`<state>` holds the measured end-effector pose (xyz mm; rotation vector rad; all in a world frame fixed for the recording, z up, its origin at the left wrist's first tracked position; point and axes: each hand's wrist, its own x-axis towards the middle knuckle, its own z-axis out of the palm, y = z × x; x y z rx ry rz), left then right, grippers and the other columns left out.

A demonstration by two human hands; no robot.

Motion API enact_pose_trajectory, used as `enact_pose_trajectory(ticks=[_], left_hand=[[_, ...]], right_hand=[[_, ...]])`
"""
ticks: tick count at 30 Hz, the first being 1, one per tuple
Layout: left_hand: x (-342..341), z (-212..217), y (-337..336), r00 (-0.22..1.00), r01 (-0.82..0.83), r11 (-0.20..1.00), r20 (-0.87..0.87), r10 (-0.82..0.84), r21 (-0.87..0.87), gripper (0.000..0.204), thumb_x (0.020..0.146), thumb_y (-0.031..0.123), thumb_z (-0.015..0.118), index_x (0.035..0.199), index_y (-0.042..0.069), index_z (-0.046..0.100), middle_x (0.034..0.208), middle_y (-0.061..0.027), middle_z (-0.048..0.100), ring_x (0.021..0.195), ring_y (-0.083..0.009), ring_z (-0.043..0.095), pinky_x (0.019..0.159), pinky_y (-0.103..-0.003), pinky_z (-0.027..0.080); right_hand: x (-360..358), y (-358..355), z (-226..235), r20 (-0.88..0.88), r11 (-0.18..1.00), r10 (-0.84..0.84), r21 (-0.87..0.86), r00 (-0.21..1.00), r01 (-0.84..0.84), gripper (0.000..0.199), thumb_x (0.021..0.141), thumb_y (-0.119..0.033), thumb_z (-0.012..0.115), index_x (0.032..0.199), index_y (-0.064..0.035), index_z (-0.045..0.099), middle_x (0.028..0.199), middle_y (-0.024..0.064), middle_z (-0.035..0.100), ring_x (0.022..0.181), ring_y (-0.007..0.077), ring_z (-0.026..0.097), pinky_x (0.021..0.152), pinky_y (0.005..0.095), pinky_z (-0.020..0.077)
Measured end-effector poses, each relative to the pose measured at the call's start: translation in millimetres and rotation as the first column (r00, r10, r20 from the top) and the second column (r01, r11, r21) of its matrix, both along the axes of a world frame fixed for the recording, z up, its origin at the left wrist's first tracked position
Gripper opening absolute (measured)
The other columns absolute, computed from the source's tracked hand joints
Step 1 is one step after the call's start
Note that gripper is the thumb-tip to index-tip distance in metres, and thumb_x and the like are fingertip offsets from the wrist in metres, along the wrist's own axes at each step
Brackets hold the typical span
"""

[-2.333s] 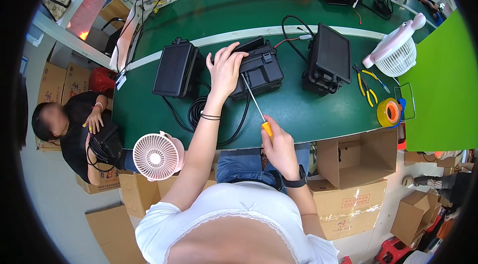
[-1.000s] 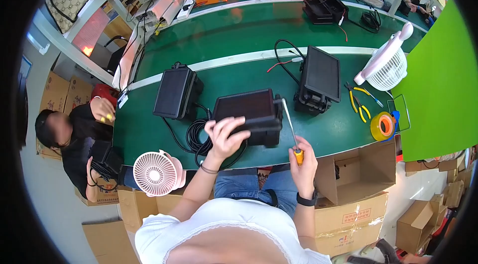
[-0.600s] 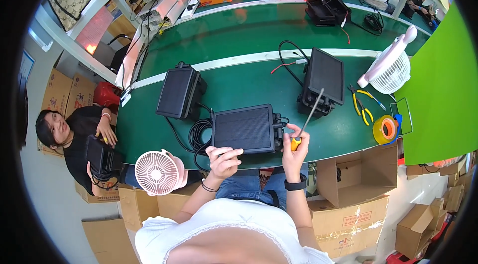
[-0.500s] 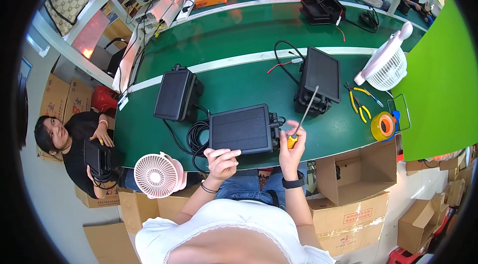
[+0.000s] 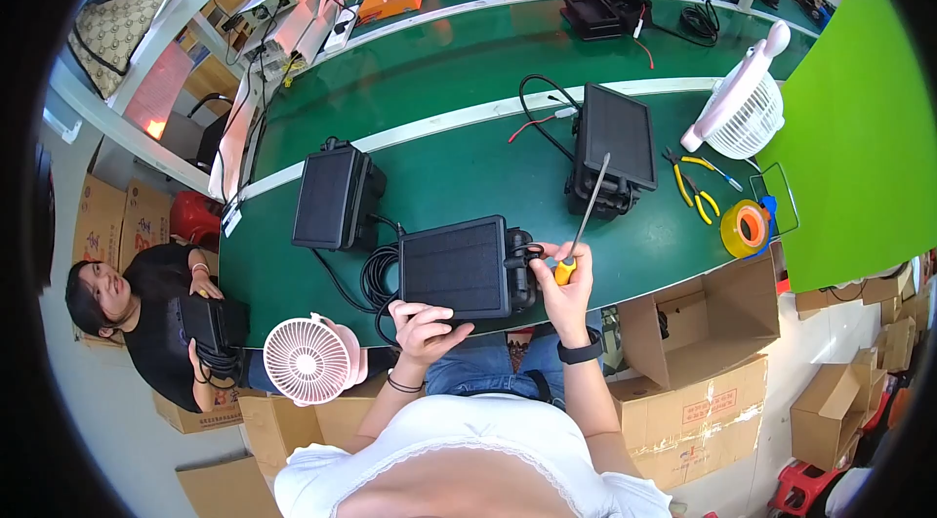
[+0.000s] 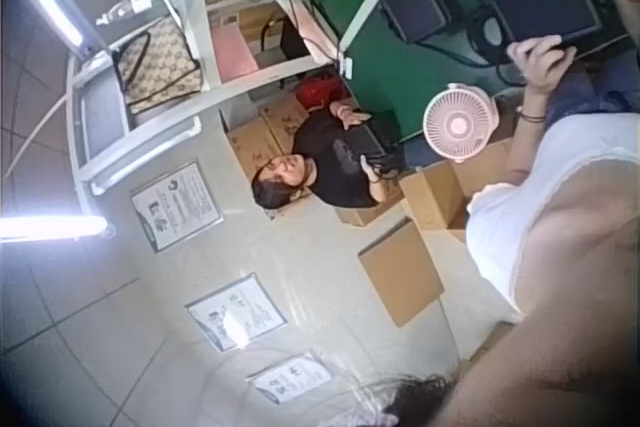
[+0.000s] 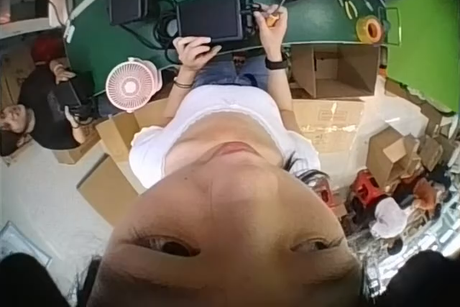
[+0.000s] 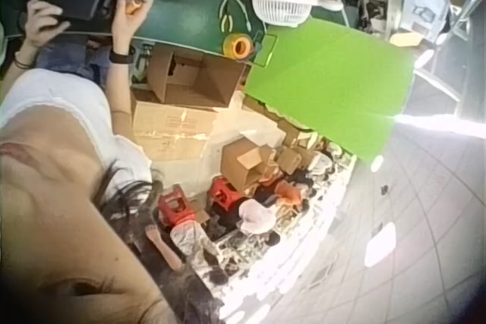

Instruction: Assembling and inspecting electronic solar units by connecting internal cables and fastening housings using a screwdriver at a production line.

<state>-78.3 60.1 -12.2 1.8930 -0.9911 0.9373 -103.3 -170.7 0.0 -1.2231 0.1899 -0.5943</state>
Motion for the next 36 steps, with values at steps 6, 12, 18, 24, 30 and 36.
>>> enact_pose_trajectory(ticks=[6, 12, 18, 24, 30, 36], left_hand=[[2.9, -0.6, 0.3, 0.999, -0.029, 0.999, 0.024, 0.029, 0.020, 0.053, 0.059, 0.031, 0.096, 0.092, 0.021, 0.055, 0.102, 0.0083, 0.070, 0.084, -0.0127, 0.056, 0.077, -0.033, 0.036], [10.6, -0.9, 5.7, 0.999, -0.029, 0.998, 0.021, 0.028, 0.047, 0.062, 0.057, 0.044, 0.093, 0.103, 0.019, 0.060, 0.107, 0.0039, 0.069, 0.082, -0.0141, 0.054, 0.077, -0.032, 0.037], [16.6, 5.2, 11.2, 0.970, 0.046, 0.978, -0.225, -0.092, -0.203, 0.045, 0.052, 0.039, 0.092, 0.083, 0.014, 0.069, 0.090, -0.0017, 0.074, 0.075, -0.0169, 0.059, 0.071, -0.031, 0.041], [37.3, -0.7, 23.9, 0.894, 0.119, 0.912, -0.357, -0.271, -0.393, 0.043, 0.045, 0.033, 0.090, 0.075, 0.009, 0.071, 0.083, -0.0052, 0.075, 0.072, -0.0178, 0.060, 0.068, -0.030, 0.043], [40.6, -3.0, 28.7, 0.867, 0.178, 0.886, -0.357, -0.346, -0.427, 0.043, 0.045, 0.034, 0.090, 0.074, 0.009, 0.070, 0.082, -0.0058, 0.075, 0.072, -0.0163, 0.058, 0.067, -0.029, 0.041], [43.2, -3.9, 28.0, 0.862, 0.184, 0.870, -0.351, -0.367, -0.458, 0.043, 0.045, 0.033, 0.090, 0.074, 0.009, 0.070, 0.082, -0.0054, 0.075, 0.072, -0.0161, 0.058, 0.067, -0.029, 0.041]], right_hand=[[-2.7, -8.4, 4.2, -0.040, 0.999, 0.033, -0.029, 0.999, -0.034, 0.041, 0.082, 0.011, 0.072, 0.100, -0.0095, 0.041, 0.099, 0.0109, 0.066, 0.099, 0.0227, 0.068, 0.086, 0.0305, 0.0515], [-5.6, -1.6, -10.7, 0.128, 0.998, -0.029, -0.044, 0.991, 0.035, 0.046, 0.077, 0.014, 0.075, 0.098, -0.0093, 0.042, 0.094, 0.0065, 0.062, 0.096, 0.0219, 0.069, 0.079, 0.0294, 0.0546], [-9.6, 10.0, -5.0, 0.181, 0.993, -0.058, -0.093, 0.982, 0.076, 0.042, 0.074, 0.013, 0.079, 0.090, -0.0079, 0.046, 0.086, 0.0077, 0.065, 0.092, 0.0253, 0.072, 0.078, 0.0327, 0.0565], [-13.3, 19.4, -1.1, 0.230, 0.977, 0.029, -0.212, 0.973, 0.021, 0.048, 0.068, 0.010, 0.084, 0.090, -0.0090, 0.046, 0.090, 0.0126, 0.071, 0.083, 0.0187, 0.063, 0.077, 0.0300, 0.0514], [-13.9, 9.6, 10.8, 0.193, 0.959, 0.049, -0.282, 0.980, 0.008, 0.042, 0.064, -0.002, 0.091, 0.079, -0.0098, 0.052, 0.082, 0.0077, 0.073, 0.082, 0.0200, 0.068, 0.073, 0.0322, 0.0540], [-11.5, 8.2, 8.1, 0.260, 0.864, 0.032, -0.492, 0.965, 0.104, 0.044, 0.062, -0.004, 0.091, 0.081, -0.0116, 0.052, 0.081, 0.0057, 0.073, 0.076, 0.0184, 0.064, 0.068, 0.0302, 0.0491]])
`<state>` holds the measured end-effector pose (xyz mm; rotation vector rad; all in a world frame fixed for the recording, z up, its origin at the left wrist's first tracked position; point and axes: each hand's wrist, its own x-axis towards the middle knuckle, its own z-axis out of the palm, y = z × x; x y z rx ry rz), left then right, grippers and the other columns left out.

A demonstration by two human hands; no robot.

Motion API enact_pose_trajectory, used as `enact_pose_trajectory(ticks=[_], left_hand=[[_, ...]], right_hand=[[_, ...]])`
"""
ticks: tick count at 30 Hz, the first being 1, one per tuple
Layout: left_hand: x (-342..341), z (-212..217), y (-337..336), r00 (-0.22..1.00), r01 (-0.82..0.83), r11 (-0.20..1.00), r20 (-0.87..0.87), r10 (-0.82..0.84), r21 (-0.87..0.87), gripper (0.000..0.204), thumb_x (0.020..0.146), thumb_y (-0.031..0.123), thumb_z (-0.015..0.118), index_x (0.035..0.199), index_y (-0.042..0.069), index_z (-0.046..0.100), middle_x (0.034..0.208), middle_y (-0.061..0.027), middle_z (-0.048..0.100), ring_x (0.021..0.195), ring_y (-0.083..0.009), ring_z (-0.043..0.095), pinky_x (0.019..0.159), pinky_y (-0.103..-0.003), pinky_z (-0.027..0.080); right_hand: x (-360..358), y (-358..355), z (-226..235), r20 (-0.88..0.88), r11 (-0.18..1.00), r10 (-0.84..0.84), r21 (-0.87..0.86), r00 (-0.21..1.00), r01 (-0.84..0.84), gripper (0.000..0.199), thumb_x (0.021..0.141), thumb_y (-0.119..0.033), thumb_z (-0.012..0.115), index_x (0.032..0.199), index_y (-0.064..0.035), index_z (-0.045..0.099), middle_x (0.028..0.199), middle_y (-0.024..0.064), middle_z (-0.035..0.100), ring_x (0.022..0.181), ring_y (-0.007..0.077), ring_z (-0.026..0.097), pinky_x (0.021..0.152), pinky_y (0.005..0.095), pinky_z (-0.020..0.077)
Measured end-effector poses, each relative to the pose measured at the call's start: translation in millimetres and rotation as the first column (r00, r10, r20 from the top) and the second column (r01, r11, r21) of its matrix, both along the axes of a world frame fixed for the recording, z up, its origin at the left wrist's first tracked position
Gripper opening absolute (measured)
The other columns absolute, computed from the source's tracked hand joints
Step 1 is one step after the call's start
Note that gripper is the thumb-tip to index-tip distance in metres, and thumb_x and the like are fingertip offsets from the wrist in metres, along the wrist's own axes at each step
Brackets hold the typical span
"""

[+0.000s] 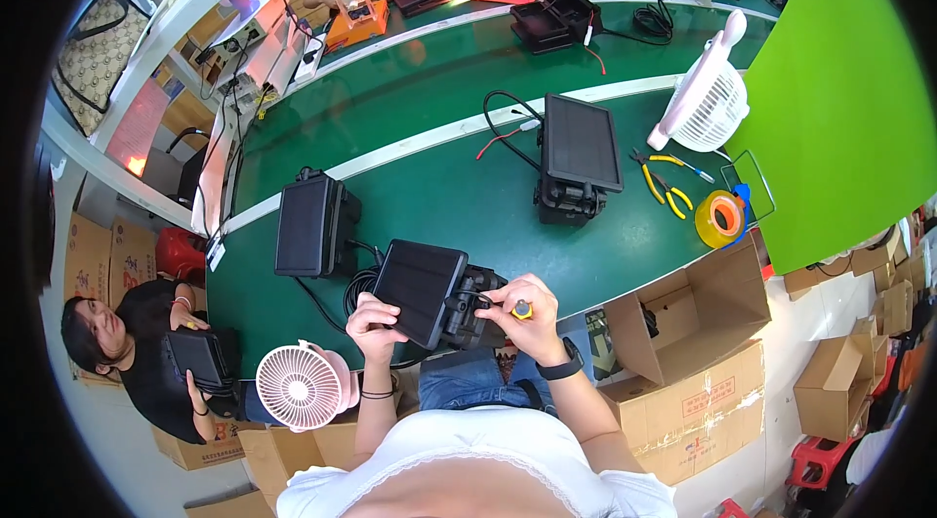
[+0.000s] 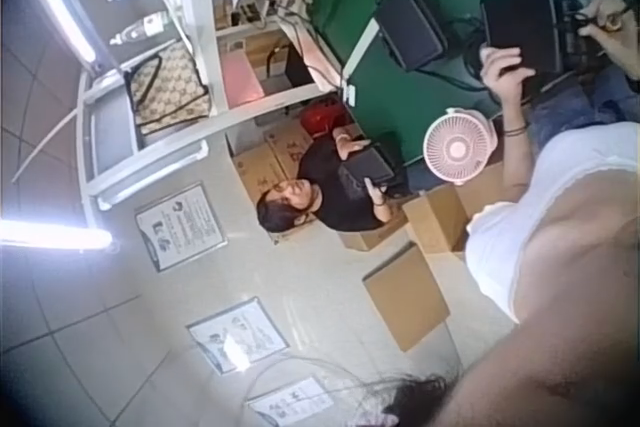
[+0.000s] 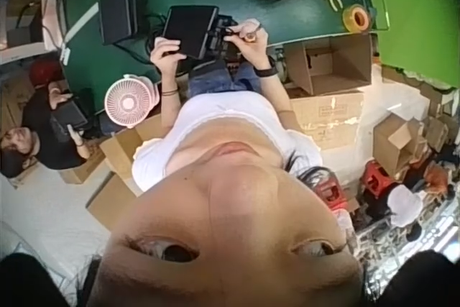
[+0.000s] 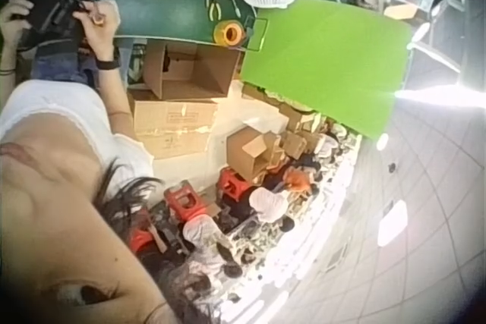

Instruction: Assembling and inspecting electronic solar units by connecting internal cables and fastening housings using a screwdriver at a production line.

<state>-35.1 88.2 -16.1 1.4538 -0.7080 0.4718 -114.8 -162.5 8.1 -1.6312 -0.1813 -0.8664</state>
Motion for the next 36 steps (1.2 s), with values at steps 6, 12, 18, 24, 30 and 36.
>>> enact_pose_trajectory(ticks=[6, 12, 18, 24, 30, 36], left_hand=[[2.6, -4.4, 2.0, 1.000, -0.005, 1.000, -0.014, 0.005, 0.003, 0.043, 0.045, 0.033, 0.091, 0.074, 0.009, 0.070, 0.082, -0.0050, 0.075, 0.072, -0.0158, 0.058, 0.067, -0.029, 0.041], [1.1, -2.8, -1.8, 1.000, -0.016, 1.000, -0.007, 0.016, -0.011, 0.043, 0.044, 0.033, 0.091, 0.074, 0.009, 0.071, 0.082, -0.0048, 0.075, 0.072, -0.0159, 0.059, 0.067, -0.029, 0.041], [-2.5, 2.2, 0.4, 1.000, -0.028, 0.999, -0.012, 0.028, 0.030, 0.039, 0.046, 0.030, 0.091, 0.074, 0.010, 0.072, 0.082, -0.0050, 0.075, 0.071, -0.0153, 0.060, 0.068, -0.029, 0.042], [-0.8, 2.3, 2.3, 0.999, -0.033, 0.999, -0.005, 0.033, 0.026, 0.038, 0.050, 0.030, 0.092, 0.076, 0.009, 0.073, 0.085, -0.0070, 0.076, 0.074, -0.0183, 0.065, 0.071, -0.031, 0.045], [-2.0, 7.9, -1.0, 1.000, 0.023, 0.999, -0.020, -0.022, 0.043, 0.036, 0.051, 0.023, 0.093, 0.079, 0.011, 0.073, 0.088, -0.0041, 0.076, 0.080, -0.0167, 0.067, 0.077, -0.032, 0.043], [-5.9, 10.6, 0.5, 1.000, 0.005, 0.998, -0.022, -0.004, 0.062, 0.035, 0.053, 0.024, 0.093, 0.079, 0.011, 0.073, 0.089, -0.0033, 0.076, 0.079, -0.0168, 0.065, 0.078, -0.032, 0.042]], right_hand=[[-0.7, 7.3, -4.8, 0.011, 1.000, 0.009, 0.000, 1.000, -0.009, 0.047, 0.066, 0.008, 0.086, 0.082, -0.0100, 0.047, 0.081, 0.0067, 0.062, 0.076, 0.0178, 0.062, 0.071, 0.0283, 0.0542], [-1.0, 11.7, -7.2, 0.030, 0.995, 0.030, 0.098, 0.999, -0.033, 0.047, 0.067, 0.013, 0.083, 0.085, -0.0093, 0.045, 0.083, 0.0078, 0.061, 0.079, 0.0176, 0.063, 0.075, 0.0293, 0.0558], [-2.6, 11.6, -6.4, 0.006, 0.986, 0.045, 0.161, 0.999, -0.046, 0.049, 0.066, 0.016, 0.082, 0.086, -0.0092, 0.045, 0.083, 0.0070, 0.061, 0.078, 0.0165, 0.061, 0.076, 0.0284, 0.0558], [-3.4, 13.0, 9.4, -0.136, 0.962, 0.041, 0.272, 0.990, -0.002, 0.051, 0.063, 0.012, 0.086, 0.086, -0.0075, 0.045, 0.080, 0.0080, 0.064, 0.079, 0.0177, 0.064, 0.077, 0.0311, 0.0565], [-7.2, 5.6, 9.6, -0.175, 0.953, 0.057, 0.303, 0.983, -0.002, 0.053, 0.066, 0.012, 0.083, 0.088, -0.0105, 0.041, 0.079, 0.0032, 0.057, 0.074, 0.0122, 0.054, 0.073, 0.0246, 0.0465], [-10.0, 1.8, 16.6, -0.254, 0.959, 0.109, 0.282, 0.961, -0.034, 0.049, 0.070, 0.009, 0.081, 0.092, -0.0112, 0.042, 0.084, 0.0013, 0.051, 0.074, 0.0093, 0.048, 0.072, 0.0219, 0.0408]])
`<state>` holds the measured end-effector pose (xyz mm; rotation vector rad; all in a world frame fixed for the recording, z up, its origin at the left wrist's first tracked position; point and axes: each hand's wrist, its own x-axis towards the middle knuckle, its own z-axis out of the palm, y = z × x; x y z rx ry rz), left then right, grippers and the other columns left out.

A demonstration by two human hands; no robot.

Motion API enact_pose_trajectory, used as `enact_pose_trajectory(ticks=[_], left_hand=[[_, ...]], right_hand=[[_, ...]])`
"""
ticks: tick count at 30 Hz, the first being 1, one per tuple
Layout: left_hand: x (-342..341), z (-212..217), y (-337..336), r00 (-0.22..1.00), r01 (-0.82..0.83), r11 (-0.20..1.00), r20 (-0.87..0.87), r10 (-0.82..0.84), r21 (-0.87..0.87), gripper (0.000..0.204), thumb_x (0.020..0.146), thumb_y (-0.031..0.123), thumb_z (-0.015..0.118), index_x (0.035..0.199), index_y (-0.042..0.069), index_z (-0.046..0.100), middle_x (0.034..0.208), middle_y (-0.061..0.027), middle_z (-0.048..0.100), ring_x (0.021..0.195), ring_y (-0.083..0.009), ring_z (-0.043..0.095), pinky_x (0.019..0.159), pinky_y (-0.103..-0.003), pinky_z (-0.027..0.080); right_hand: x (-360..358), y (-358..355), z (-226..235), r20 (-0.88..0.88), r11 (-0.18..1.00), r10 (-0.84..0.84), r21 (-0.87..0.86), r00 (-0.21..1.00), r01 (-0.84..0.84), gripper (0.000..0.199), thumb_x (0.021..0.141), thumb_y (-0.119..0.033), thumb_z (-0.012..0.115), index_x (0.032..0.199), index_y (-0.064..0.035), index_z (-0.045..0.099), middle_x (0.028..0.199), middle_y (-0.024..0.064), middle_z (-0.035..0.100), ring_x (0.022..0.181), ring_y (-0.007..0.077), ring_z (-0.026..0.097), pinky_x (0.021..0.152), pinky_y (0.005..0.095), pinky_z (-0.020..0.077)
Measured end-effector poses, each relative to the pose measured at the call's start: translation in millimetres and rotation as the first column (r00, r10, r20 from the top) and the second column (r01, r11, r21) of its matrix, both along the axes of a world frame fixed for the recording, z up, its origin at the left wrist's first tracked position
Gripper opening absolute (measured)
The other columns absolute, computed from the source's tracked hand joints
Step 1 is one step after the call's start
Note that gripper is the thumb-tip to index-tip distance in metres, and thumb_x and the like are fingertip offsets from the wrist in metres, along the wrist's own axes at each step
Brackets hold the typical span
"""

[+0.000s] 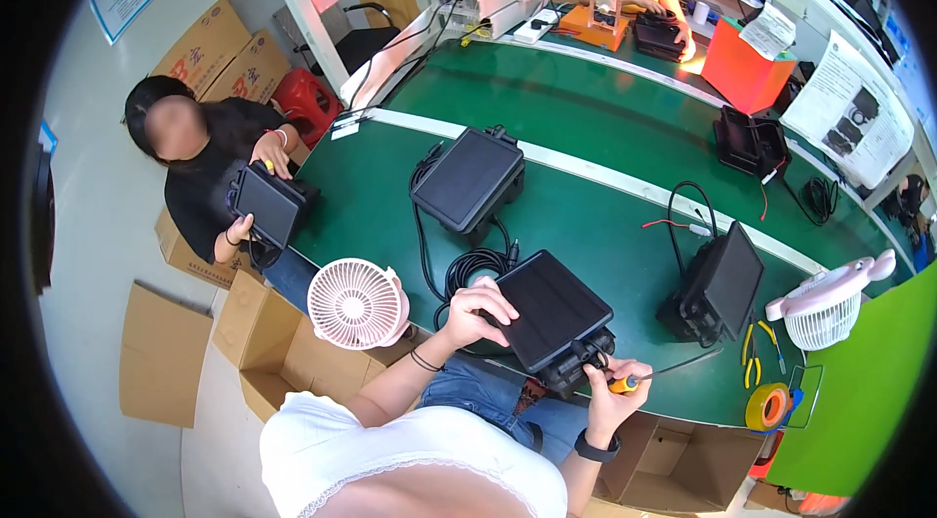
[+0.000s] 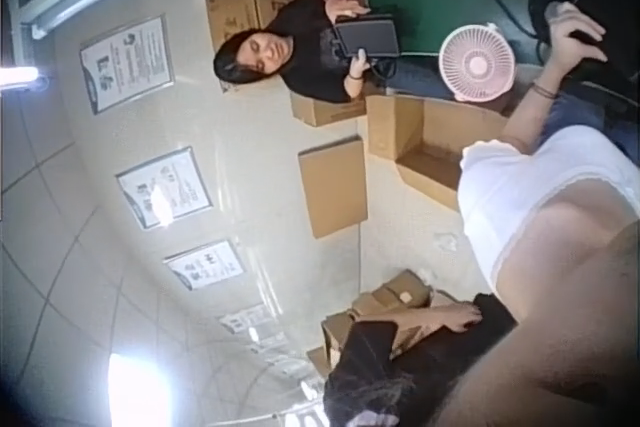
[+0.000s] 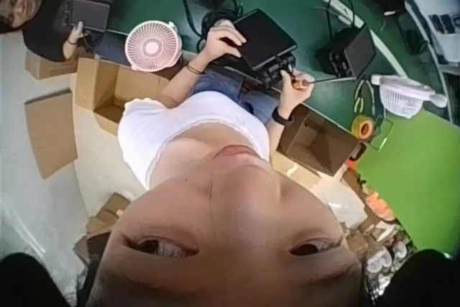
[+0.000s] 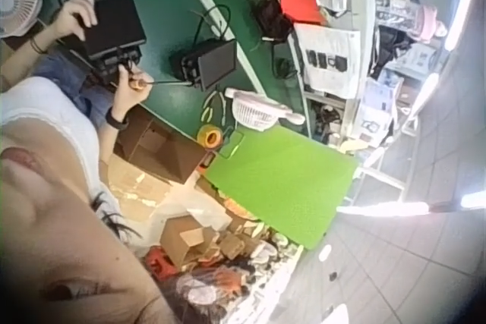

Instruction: Assembling and inspecting electronic solar units by connecting internal cables and fastening housings using a screwdriver at a production line.

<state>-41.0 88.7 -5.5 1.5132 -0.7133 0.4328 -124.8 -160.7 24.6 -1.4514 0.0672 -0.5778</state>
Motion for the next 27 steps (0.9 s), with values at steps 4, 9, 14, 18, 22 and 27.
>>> enact_pose_trajectory(ticks=[4, 9, 14, 18, 22, 27], left_hand=[[-0.5, 1.5, 2.1, 1.000, 0.006, 1.000, 0.003, -0.006, 0.014, 0.034, 0.053, 0.024, 0.093, 0.079, 0.012, 0.074, 0.090, -0.0018, 0.076, 0.078, -0.0164, 0.061, 0.078, -0.032, 0.042], [-2.1, 3.6, -0.5, 1.000, -0.003, 1.000, 0.010, 0.002, 0.030, 0.035, 0.054, 0.026, 0.093, 0.080, 0.013, 0.073, 0.090, -0.0008, 0.076, 0.079, -0.0161, 0.061, 0.079, -0.032, 0.042], [-11.2, 6.3, -12.1, 0.995, -0.091, 0.994, 0.038, 0.089, 0.061, 0.036, 0.054, 0.027, 0.092, 0.080, 0.012, 0.072, 0.091, -0.0013, 0.075, 0.080, -0.0171, 0.062, 0.079, -0.032, 0.042], [-30.1, 7.3, -27.1, 0.956, -0.269, 0.945, 0.171, 0.238, 0.188, 0.039, 0.058, 0.029, 0.090, 0.088, 0.013, 0.070, 0.095, -0.0014, 0.075, 0.080, -0.0183, 0.060, 0.077, -0.033, 0.042], [-50.7, 1.5, -46.7, 0.857, -0.452, 0.820, 0.428, 0.288, 0.352, 0.026, 0.075, 0.009, 0.077, 0.099, 0.019, 0.071, 0.107, 0.0085, 0.072, 0.083, -0.0120, 0.055, 0.079, -0.031, 0.036], [-54.5, 4.6, -63.0, 0.794, -0.531, 0.709, 0.563, 0.227, 0.463, 0.031, 0.080, 0.012, 0.073, 0.109, 0.024, 0.071, 0.115, 0.0127, 0.069, 0.086, -0.0087, 0.053, 0.081, -0.030, 0.033]], right_hand=[[-0.6, -2.3, 5.3, -0.073, 0.995, 0.029, 0.095, 0.997, -0.022, 0.050, 0.067, 0.007, 0.084, 0.090, -0.0112, 0.043, 0.083, 0.0032, 0.058, 0.073, 0.0097, 0.053, 0.072, 0.0225, 0.0436], [-2.8, 0.0, -1.1, -0.017, 0.992, -0.004, 0.123, 1.000, 0.006, 0.048, 0.069, 0.007, 0.083, 0.091, -0.0117, 0.044, 0.085, 0.0041, 0.059, 0.075, 0.0105, 0.054, 0.075, 0.0224, 0.0440], [-5.1, 5.6, -16.2, 0.008, 0.975, -0.186, 0.129, 0.983, 0.183, 0.046, 0.074, 0.007, 0.081, 0.089, -0.0104, 0.041, 0.085, 0.0030, 0.057, 0.082, 0.0112, 0.057, 0.080, 0.0242, 0.0473], [3.9, 15.2, -4.0, -0.049, 0.950, -0.244, 0.187, 0.968, 0.249, 0.035, 0.083, 0.011, 0.070, 0.092, -0.0100, 0.043, 0.090, -0.0002, 0.044, 0.091, 0.0129, 0.051, 0.090, 0.0271, 0.0430], [14.3, -5.5, -11.1, -0.126, 0.958, -0.282, 0.021, 0.951, 0.287, 0.023, 0.088, 0.003, 0.071, 0.094, -0.0032, 0.049, 0.088, 0.0008, 0.051, 0.097, 0.0130, 0.058, 0.084, 0.0253, 0.0455], [14.4, -21.7, -4.7, -0.090, 0.917, -0.371, -0.189, 0.924, 0.350, 0.019, 0.090, 0.005, 0.064, 0.086, -0.0036, 0.048, 0.113, 0.0158, 0.069, 0.100, 0.0137, 0.063, 0.083, 0.0256, 0.0477]])
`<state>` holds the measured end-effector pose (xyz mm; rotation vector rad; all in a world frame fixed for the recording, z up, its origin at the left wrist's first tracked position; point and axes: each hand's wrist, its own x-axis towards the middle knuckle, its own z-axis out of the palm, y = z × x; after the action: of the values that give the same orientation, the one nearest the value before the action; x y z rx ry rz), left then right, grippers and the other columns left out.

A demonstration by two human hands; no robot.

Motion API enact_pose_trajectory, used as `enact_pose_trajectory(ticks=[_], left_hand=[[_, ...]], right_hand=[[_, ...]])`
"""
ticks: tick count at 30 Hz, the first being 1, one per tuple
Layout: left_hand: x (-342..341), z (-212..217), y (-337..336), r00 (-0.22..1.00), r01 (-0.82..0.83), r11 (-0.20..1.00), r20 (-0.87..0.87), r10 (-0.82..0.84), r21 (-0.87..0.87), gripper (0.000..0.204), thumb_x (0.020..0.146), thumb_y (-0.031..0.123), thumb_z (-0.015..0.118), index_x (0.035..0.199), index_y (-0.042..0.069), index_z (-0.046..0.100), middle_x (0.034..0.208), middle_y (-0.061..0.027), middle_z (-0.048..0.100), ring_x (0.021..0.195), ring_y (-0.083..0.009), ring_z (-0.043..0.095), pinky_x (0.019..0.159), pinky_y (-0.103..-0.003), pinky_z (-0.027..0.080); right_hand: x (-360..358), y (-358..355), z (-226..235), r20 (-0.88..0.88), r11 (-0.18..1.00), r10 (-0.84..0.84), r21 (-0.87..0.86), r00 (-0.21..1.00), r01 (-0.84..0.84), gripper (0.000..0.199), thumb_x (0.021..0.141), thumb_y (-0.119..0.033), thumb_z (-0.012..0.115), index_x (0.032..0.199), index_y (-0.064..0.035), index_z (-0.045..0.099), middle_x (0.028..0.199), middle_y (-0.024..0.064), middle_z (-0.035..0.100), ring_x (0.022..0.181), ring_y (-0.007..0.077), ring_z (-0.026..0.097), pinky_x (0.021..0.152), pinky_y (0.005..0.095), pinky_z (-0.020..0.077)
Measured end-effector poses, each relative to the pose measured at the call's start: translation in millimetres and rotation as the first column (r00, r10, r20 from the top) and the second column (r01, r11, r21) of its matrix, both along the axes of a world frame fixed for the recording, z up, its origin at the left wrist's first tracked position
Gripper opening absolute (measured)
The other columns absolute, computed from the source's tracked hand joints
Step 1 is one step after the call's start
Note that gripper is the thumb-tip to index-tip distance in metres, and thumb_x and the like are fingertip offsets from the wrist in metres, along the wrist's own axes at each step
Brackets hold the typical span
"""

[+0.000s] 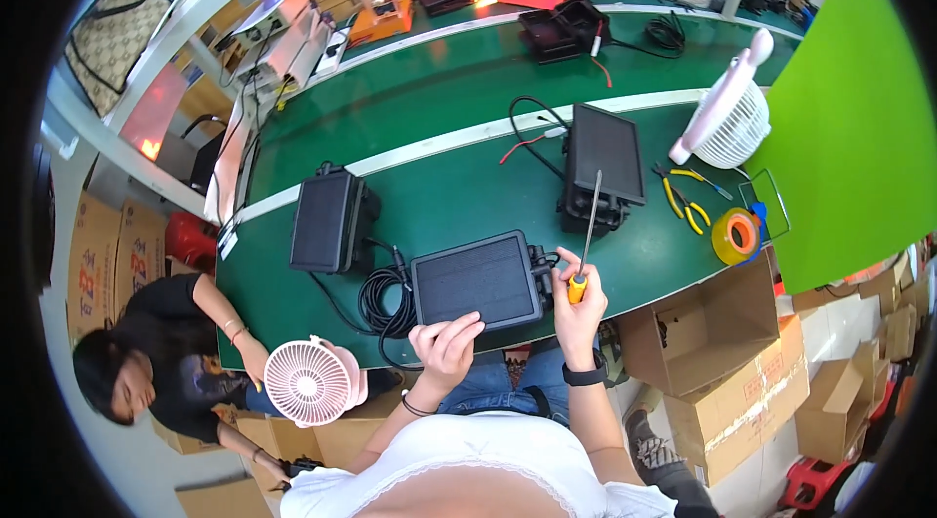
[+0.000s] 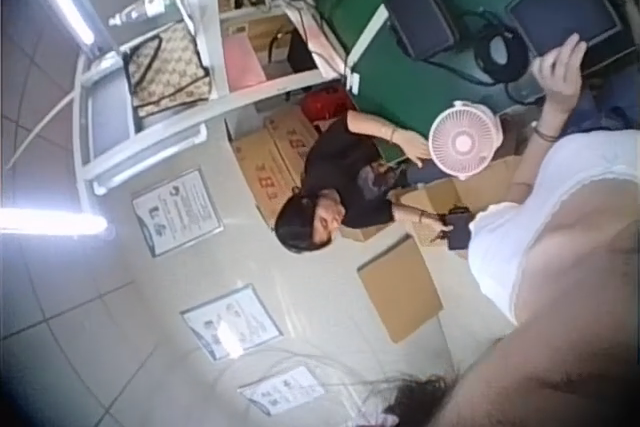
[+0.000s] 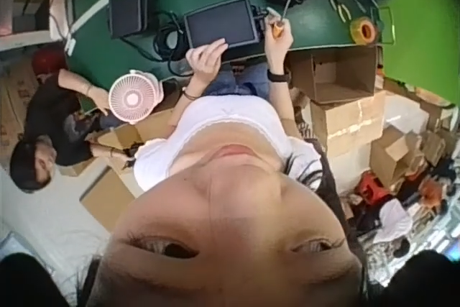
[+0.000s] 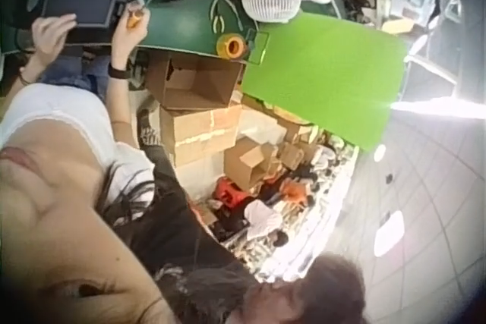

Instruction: Assembling and inspecting electronic solar units by connecting internal cables and fastening housings using a screwdriver at a production line.

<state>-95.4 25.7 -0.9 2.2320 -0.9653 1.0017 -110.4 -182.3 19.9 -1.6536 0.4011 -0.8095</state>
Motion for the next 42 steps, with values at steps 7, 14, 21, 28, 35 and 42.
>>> enact_pose_trajectory(ticks=[7, 14, 21, 28, 35, 42], left_hand=[[2.7, 1.2, -6.2, 0.996, -0.055, 0.993, 0.073, 0.047, 0.100, 0.033, 0.083, 0.018, 0.067, 0.115, 0.028, 0.070, 0.123, 0.0141, 0.065, 0.091, -0.0078, 0.051, 0.083, -0.030, 0.030], [10.2, -6.0, 6.7, 0.991, 0.132, 0.991, 0.024, -0.132, -0.003, 0.038, 0.083, 0.014, 0.066, 0.119, 0.026, 0.068, 0.125, 0.0016, 0.063, 0.104, -0.0134, 0.056, 0.084, -0.030, 0.039], [15.9, -10.6, 10.9, 0.993, 0.108, 0.994, 0.057, -0.108, 0.003, 0.034, 0.081, 0.014, 0.075, 0.112, 0.023, 0.066, 0.117, 0.0041, 0.066, 0.102, -0.0155, 0.058, 0.084, -0.031, 0.044], [16.1, -12.9, 7.4, 0.993, 0.088, 0.996, 0.079, -0.089, 0.014, 0.037, 0.077, 0.006, 0.072, 0.108, 0.020, 0.061, 0.112, 0.0014, 0.066, 0.100, -0.0184, 0.059, 0.087, -0.035, 0.043], [15.3, -9.6, 10.1, 0.994, 0.086, 0.996, 0.061, -0.087, 0.021, 0.036, 0.080, 0.009, 0.073, 0.112, 0.022, 0.063, 0.115, 0.0021, 0.066, 0.101, -0.0169, 0.060, 0.086, -0.033, 0.043], [17.8, -11.2, 5.5, 0.989, 0.040, 0.999, 0.140, -0.044, 0.030, 0.038, 0.078, 0.004, 0.071, 0.111, 0.020, 0.060, 0.111, 0.0008, 0.066, 0.099, -0.0184, 0.059, 0.085, -0.033, 0.043]], right_hand=[[-6.3, 10.6, -1.8, 0.177, 0.963, -0.060, 0.268, 0.982, 0.011, 0.021, 0.092, -0.002, 0.063, 0.102, -0.0075, 0.045, 0.128, 0.0145, 0.059, 0.075, 0.0049, 0.047, 0.068, 0.0182, 0.0398], [-7.8, 13.8, 10.4, 0.040, 0.987, 0.081, 0.138, 0.996, -0.086, 0.021, 0.087, 0.000, 0.065, 0.099, -0.0041, 0.048, 0.127, 0.0113, 0.057, 0.083, 0.0057, 0.047, 0.075, 0.0204, 0.0416], [-3.8, 9.4, 9.3, 0.058, 0.997, 0.081, 0.008, 0.995, -0.081, 0.018, 0.085, -0.002, 0.069, 0.097, -0.0026, 0.055, 0.120, 0.0074, 0.065, 0.073, 0.0053, 0.054, 0.066, 0.0205, 0.0467], [-4.3, 9.3, 3.8, 0.021, 0.996, 0.078, 0.037, 0.997, -0.079, 0.021, 0.084, -0.004, 0.072, 0.097, -0.0032, 0.056, 0.122, 0.0087, 0.065, 0.086, 0.0101, 0.058, 0.073, 0.0232, 0.0486], [-8.6, 12.5, 10.0, 0.032, 0.994, 0.080, 0.074, 0.996, -0.082, 0.018, 0.084, -0.003, 0.072, 0.094, -0.0028, 0.057, 0.123, 0.0103, 0.064, 0.087, 0.0092, 0.058, 0.072, 0.0237, 0.0493], [-5.2, 11.0, 7.0, 0.087, 0.997, 0.061, 0.036, 0.994, -0.064, 0.021, 0.083, -0.007, 0.074, 0.096, -0.0027, 0.058, 0.118, 0.0139, 0.067, 0.101, 0.0201, 0.065, 0.086, 0.0307, 0.0497]])
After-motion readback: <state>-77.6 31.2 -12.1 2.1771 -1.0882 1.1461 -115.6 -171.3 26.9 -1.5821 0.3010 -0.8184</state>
